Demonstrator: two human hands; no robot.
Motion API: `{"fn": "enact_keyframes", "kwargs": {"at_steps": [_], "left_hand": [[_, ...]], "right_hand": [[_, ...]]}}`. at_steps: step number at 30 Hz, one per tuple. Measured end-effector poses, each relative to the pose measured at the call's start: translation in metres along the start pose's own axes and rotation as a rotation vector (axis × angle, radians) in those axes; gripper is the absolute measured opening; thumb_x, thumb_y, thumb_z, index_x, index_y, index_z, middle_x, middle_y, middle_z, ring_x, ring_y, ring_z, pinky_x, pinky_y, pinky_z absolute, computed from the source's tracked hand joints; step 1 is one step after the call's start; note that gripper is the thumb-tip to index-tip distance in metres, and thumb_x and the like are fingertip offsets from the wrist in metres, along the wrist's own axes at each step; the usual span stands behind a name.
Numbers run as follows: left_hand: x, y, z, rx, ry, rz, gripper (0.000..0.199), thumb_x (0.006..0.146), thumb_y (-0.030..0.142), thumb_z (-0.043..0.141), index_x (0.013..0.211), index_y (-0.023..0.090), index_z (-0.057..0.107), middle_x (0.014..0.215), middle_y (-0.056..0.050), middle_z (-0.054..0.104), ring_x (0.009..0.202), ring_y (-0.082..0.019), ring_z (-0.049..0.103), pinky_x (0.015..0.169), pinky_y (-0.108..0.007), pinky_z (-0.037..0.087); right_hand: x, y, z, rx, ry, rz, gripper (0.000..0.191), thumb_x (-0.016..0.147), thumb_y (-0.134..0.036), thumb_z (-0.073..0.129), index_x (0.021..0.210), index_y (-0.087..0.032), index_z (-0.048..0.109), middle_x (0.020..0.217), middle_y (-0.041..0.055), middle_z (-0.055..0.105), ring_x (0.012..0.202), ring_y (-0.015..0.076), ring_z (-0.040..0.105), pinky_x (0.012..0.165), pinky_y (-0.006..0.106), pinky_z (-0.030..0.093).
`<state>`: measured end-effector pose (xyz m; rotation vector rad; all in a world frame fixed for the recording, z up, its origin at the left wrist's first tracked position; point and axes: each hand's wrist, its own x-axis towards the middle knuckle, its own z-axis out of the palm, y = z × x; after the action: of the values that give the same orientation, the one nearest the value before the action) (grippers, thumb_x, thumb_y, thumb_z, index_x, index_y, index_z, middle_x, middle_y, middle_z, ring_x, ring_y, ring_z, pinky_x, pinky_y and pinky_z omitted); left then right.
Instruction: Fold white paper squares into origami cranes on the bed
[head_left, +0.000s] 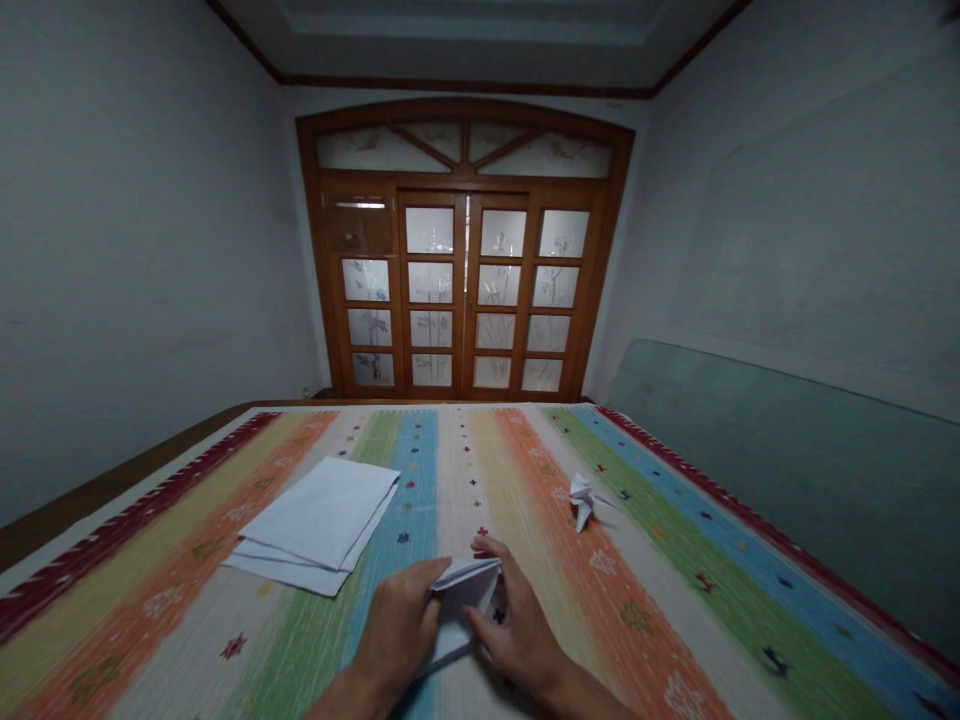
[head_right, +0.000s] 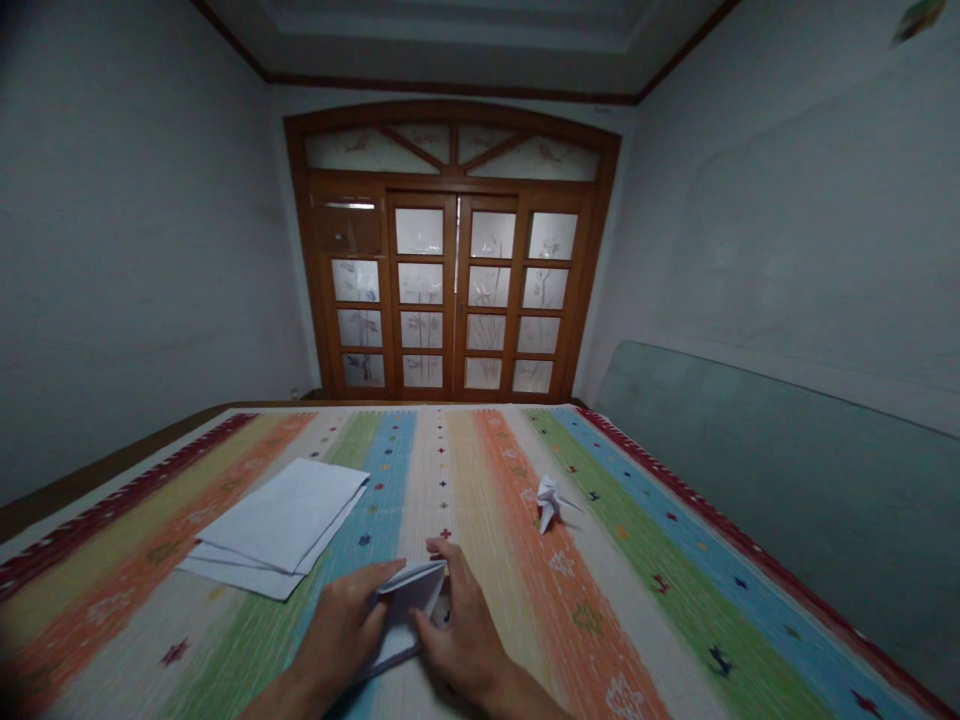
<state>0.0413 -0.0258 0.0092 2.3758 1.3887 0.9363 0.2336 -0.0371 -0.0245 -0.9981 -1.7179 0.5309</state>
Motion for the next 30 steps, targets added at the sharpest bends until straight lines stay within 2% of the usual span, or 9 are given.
{"fn": "enact_keyframes", "kwargs": {"at_steps": [3,8,12,14,17,20,26,30], "left_hand": [[0.001,-0.001,0.002,-0.061,0.025,-0.067,0.052,0.077,0.005,0.05,0.118,0.024,0.075,0.115,-0.006,0.078,0.106,-0.024,0.074,0.099,-0.038,0.055],[0.007,0.001,-0.002,-0.125,0.016,-0.198,0.044,0.08,0.011,0.051,0.112,0.024,0.078,0.113,-0.005,0.079,0.105,-0.026,0.074,0.097,-0.043,0.056],[0.009,0.006,-0.012,-0.053,-0.013,-0.247,0.038,0.084,0.014,0.052,0.109,0.025,0.078,0.104,-0.005,0.081,0.095,-0.027,0.077,0.087,-0.041,0.059],[0.008,0.006,-0.014,-0.001,-0.026,-0.236,0.039,0.083,0.012,0.053,0.108,0.026,0.078,0.101,-0.004,0.082,0.094,-0.027,0.077,0.087,-0.04,0.058],[0.006,0.0,-0.012,0.026,-0.014,-0.167,0.044,0.076,0.005,0.053,0.107,0.025,0.078,0.105,-0.004,0.081,0.1,-0.025,0.075,0.092,-0.039,0.057],[0.005,-0.009,-0.01,0.047,-0.021,-0.037,0.047,0.074,0.003,0.054,0.109,0.023,0.078,0.109,-0.006,0.079,0.108,-0.027,0.071,0.096,-0.043,0.056],[0.004,-0.021,-0.021,0.116,-0.2,0.22,0.067,0.071,-0.002,0.052,0.129,0.027,0.067,0.131,-0.003,0.071,0.129,-0.029,0.056,0.11,-0.052,0.046],[0.004,-0.022,-0.032,0.099,-0.274,0.329,0.067,0.075,0.002,0.054,0.135,0.029,0.062,0.137,-0.003,0.067,0.134,-0.029,0.053,0.111,-0.053,0.044]], "right_hand": [[0.0,0.0,-0.002,-0.027,-0.052,0.002,0.067,0.073,-0.007,0.06,0.137,-0.02,0.046,0.135,0.0132,0.058,0.129,0.0283,0.055,0.112,0.047,0.044],[0.004,-0.008,-0.005,-0.029,-0.133,-0.036,0.064,0.071,-0.001,0.051,0.132,-0.02,0.051,0.128,0.013,0.062,0.119,0.0261,0.061,0.103,0.042,0.051],[0.007,-0.009,-0.005,-0.029,-0.131,-0.069,0.066,0.066,0.004,0.045,0.126,-0.022,0.056,0.119,0.0105,0.066,0.113,0.0238,0.063,0.101,0.041,0.051],[0.007,-0.007,-0.006,-0.031,-0.133,-0.095,0.067,0.064,0.005,0.044,0.123,-0.021,0.058,0.118,0.0109,0.067,0.113,0.0239,0.063,0.101,0.041,0.051],[0.007,-0.001,-0.009,-0.054,-0.156,-0.114,0.065,0.064,0.006,0.043,0.12,-0.021,0.062,0.118,0.0113,0.068,0.113,0.0236,0.064,0.1,0.041,0.051],[0.008,0.002,-0.013,-0.106,-0.185,-0.117,0.062,0.067,0.007,0.043,0.118,-0.02,0.066,0.117,0.0115,0.069,0.112,0.0231,0.065,0.1,0.04,0.052],[0.009,0.002,-0.018,-0.198,-0.253,-0.133,0.054,0.074,0.007,0.048,0.116,-0.019,0.07,0.113,0.0129,0.071,0.107,0.0234,0.067,0.095,0.039,0.055],[0.009,0.003,-0.021,-0.221,-0.289,-0.171,0.049,0.075,0.006,0.05,0.111,-0.019,0.072,0.112,0.0127,0.073,0.106,0.0233,0.068,0.094,0.039,0.056]]}}
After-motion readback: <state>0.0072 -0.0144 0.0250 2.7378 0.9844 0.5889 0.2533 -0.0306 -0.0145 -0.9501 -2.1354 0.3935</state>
